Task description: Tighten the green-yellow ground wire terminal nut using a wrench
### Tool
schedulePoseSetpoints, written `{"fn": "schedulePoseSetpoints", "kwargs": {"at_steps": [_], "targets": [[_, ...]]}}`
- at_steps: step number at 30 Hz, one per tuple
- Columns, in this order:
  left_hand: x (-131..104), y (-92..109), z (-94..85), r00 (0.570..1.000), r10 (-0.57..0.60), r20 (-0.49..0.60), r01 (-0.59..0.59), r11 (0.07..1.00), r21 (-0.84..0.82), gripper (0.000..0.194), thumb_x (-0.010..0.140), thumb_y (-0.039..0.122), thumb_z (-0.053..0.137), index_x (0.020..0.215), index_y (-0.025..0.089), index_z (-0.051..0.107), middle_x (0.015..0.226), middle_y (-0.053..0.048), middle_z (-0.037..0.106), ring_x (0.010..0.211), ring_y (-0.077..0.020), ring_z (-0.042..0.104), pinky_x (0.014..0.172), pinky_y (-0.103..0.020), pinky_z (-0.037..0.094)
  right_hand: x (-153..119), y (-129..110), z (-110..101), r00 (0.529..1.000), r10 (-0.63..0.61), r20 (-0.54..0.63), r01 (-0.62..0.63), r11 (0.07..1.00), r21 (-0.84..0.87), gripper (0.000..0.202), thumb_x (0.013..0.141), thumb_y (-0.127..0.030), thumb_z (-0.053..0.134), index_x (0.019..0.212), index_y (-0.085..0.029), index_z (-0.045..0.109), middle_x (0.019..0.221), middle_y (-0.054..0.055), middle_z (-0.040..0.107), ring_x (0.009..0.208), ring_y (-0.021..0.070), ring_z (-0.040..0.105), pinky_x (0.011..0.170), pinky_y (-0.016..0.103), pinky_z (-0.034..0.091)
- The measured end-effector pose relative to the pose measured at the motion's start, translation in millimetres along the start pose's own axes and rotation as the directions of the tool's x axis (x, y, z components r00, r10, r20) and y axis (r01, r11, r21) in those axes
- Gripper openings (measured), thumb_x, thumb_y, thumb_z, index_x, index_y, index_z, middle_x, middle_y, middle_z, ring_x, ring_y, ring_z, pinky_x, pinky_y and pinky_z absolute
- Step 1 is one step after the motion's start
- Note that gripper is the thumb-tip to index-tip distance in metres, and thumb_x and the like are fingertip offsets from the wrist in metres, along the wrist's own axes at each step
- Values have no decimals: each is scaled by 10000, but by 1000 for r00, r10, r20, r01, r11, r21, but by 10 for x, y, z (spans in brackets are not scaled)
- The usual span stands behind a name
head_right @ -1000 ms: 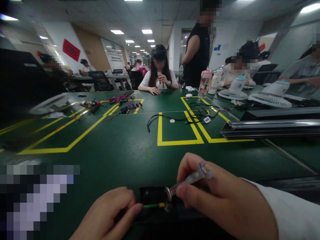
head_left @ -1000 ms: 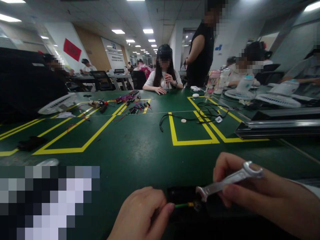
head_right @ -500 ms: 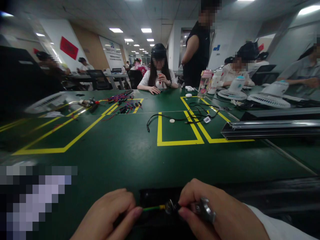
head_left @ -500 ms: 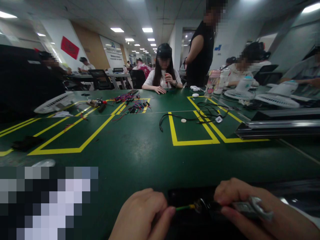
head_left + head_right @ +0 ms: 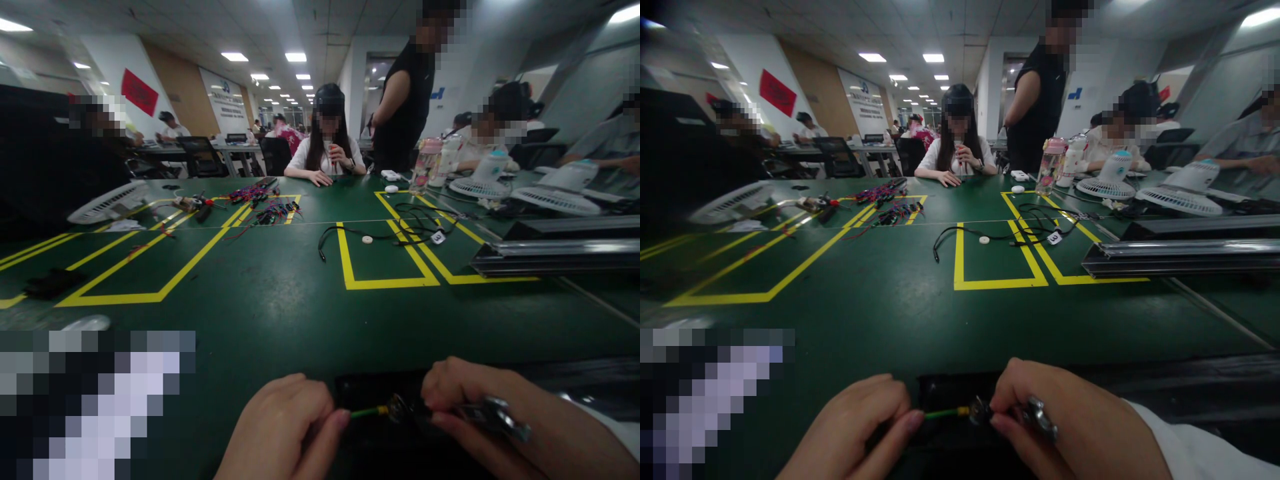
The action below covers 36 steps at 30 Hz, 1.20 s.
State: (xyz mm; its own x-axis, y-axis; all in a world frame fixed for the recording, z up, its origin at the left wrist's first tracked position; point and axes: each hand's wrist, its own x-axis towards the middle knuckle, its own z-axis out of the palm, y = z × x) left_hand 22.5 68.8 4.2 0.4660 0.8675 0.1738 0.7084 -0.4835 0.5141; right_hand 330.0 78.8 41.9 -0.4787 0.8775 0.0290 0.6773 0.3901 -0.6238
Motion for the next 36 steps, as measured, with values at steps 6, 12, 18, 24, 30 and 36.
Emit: {"fn": "schedulePoseSetpoints", "kwargs": {"at_steps": [6,12,18,24,30,36], "targets": [[-29,-16,2,1000,-3,7,3,1000,8,337,1074,218,508,753,231,613,726,-11,725,663,-200,704,618,-290,469,71,-85,-120,997,-69,27,71,996,-54,160,1044,-232,634,941,-325,713,867,-80,801,732,157,776,676,241,592],[-38,-16,10,1000,-7,-9,7,1000,21,338,1080,215,523,754,232,610,728,-2,727,659,-188,702,614,-276,466,214,-186,-232,981,-176,83,182,980,-76,231,949,-74,696,933,-305,694,879,-92,794,719,144,739,662,214,558],[-5,-6,-8,1000,12,-29,-11,999,32,335,1068,200,499,756,226,619,722,-15,742,640,-190,706,598,-275,466,328,-160,-327,926,-310,216,336,937,-93,242,942,-32,694,941,-271,657,906,-49,783,748,154,746,676,219,568],[18,14,-13,999,15,-30,-14,999,33,347,1067,204,499,739,228,608,700,-8,724,625,-185,695,590,-272,457,303,-131,-336,921,-335,199,354,933,-67,222,952,-59,672,959,-280,665,915,-61,788,747,139,729,678,211,541],[-39,-26,-3,1000,-9,9,9,1000,18,337,1071,212,520,745,233,601,724,-7,728,653,-190,700,611,-276,463,104,-195,-246,990,52,-131,-39,994,98,143,1016,-391,674,896,-316,694,729,-74,666,627,169,630,609,272,495],[-47,-52,9,1000,-6,18,6,1000,2,327,1097,217,533,778,239,600,748,10,718,680,-183,692,635,-278,450,-68,8,65,994,27,-109,-13,992,126,109,1060,-387,656,971,-335,691,798,-64,726,639,181,695,586,286,497]]}}
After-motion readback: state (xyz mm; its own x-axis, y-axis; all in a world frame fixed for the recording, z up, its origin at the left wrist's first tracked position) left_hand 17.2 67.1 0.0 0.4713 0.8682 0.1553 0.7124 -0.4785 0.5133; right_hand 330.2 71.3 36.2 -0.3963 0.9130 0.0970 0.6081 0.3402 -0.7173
